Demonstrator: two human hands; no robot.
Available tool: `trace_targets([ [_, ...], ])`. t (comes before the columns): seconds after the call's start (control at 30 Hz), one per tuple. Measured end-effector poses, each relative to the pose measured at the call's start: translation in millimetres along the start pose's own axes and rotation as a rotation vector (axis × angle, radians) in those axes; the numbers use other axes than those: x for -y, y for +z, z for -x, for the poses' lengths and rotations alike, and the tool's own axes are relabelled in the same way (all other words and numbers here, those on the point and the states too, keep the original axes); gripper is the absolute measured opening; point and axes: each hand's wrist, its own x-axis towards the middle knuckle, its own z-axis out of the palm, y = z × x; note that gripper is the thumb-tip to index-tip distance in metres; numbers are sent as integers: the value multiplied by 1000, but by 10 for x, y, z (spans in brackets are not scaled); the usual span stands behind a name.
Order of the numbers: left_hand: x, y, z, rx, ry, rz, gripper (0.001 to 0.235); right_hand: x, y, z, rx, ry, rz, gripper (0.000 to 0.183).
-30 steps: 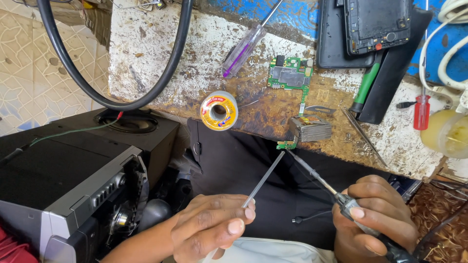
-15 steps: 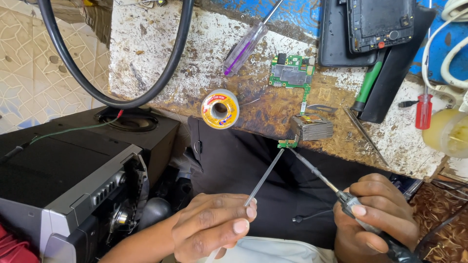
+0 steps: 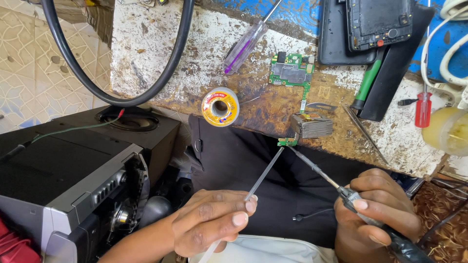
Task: The person uses a soldering iron and solder wire to work on a small green circuit board. They repeatedly apply the soldering iron to the board while feeding solder from a spool, then set the spool down and continue soldering.
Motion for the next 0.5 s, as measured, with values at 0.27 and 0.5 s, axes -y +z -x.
trace_targets([
  [0.27,-84,-168,38,126,-325,196,32,69,3,-16,-18,94,23,42],
  [0.5,-98,33,-50,-191,-267,11,20,-84,11,-53,-30,-45,-86,41],
])
